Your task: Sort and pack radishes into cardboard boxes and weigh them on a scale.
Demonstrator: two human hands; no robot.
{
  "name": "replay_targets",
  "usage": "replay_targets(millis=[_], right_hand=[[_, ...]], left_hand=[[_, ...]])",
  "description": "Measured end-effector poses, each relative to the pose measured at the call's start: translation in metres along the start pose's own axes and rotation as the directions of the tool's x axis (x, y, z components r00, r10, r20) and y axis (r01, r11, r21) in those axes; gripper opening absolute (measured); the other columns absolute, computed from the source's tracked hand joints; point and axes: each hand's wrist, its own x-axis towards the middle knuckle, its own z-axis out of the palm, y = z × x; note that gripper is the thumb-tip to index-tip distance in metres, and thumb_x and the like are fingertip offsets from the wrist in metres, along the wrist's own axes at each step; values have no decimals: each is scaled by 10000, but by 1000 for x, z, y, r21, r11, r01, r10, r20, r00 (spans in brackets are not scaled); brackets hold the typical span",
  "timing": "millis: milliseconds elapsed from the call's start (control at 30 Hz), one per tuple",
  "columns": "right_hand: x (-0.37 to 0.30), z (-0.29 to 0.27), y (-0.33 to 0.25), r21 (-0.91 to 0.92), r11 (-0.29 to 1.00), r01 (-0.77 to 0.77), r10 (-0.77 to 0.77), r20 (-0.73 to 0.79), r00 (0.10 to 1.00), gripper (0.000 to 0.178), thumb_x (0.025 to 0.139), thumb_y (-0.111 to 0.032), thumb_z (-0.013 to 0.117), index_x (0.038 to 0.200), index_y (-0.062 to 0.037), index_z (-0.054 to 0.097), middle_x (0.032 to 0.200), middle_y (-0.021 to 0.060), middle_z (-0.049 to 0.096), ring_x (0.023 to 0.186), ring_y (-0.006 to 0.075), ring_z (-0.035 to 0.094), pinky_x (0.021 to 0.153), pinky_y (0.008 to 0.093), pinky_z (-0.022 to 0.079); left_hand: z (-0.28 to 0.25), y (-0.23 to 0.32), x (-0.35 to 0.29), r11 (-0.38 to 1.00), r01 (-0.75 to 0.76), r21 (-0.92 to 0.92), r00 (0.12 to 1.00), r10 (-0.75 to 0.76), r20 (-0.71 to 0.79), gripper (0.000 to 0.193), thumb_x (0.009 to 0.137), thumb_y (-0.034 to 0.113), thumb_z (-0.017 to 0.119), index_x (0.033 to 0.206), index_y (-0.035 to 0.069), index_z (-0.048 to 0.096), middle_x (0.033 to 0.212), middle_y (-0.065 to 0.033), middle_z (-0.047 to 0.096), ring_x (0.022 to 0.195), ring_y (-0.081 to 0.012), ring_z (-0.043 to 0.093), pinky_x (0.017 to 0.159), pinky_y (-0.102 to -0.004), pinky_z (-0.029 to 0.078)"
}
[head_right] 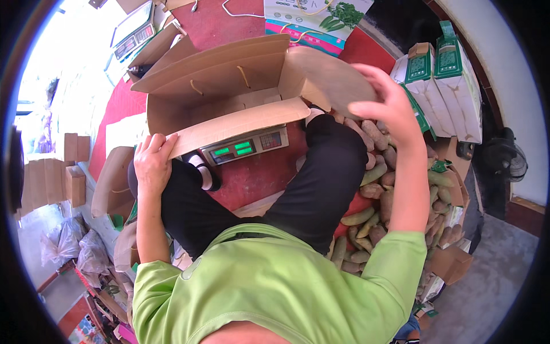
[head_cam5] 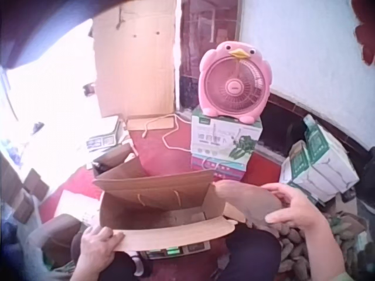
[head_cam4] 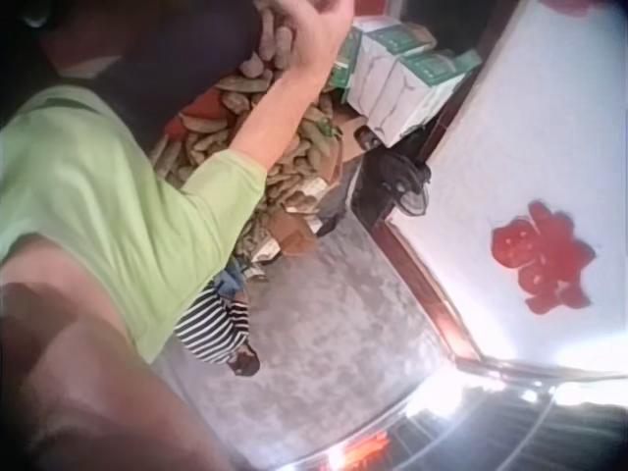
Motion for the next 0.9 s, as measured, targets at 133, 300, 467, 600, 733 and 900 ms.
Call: replay_targets(millis=[133,300,467,600,733,900], right_hand=[[61,52,-20,-170,985,-21,67,270,961,698,620,-244,775,1241,-31,536,1128,100,601,1065,198,564,903,321,439],[130,118,18,-670,732,124,148,334,931,723,578,-250,777,1230,-33,553,1099,166,624,1043,270,590,869,353,468],[151,148,36,-790,583,189,209,371,905,692,573,-237,769,1209,-52,571,1149,172,610,1083,316,576,905,378,462],[160,146,65,-843,486,232,278,401,873,582,646,-159,727,1200,-65,578,1156,165,608,1075,309,580,907,372,467],[147,121,61,-696,677,238,63,377,924,449,752,-102,666,1193,-70,587,1140,145,622,1019,255,614,872,348,490],[86,57,21,-339,919,202,-174,110,979,365,851,-118,623,1202,-29,578,1091,106,636,1019,183,601,879,309,485]], left_hand=[[1,-1,-1,1000,-12,10,1000,12,4,312,697,32,602,996,113,643,807,-36,512,799,-224,542,704,-358,447],[4,-1,0,1000,7,6,1000,-7,-13,321,691,23,605,997,114,647,813,-37,511,809,-225,542,710,-356,450],[3,-2,0,1000,11,-3,1000,-11,-5,334,691,19,606,1007,116,652,831,-39,512,817,-231,543,727,-361,457],[4,0,1,1000,24,10,1000,-24,-3,337,692,18,609,1008,126,655,838,-37,515,823,-233,546,736,-366,460],[7,-1,1,999,29,-20,999,-30,-30,344,687,14,614,1006,135,657,843,-35,518,827,-231,550,737,-366,460],[6,2,1,999,32,0,999,-32,12,364,681,7,621,1017,142,658,854,-29,523,850,-228,558,753,-368,462]])
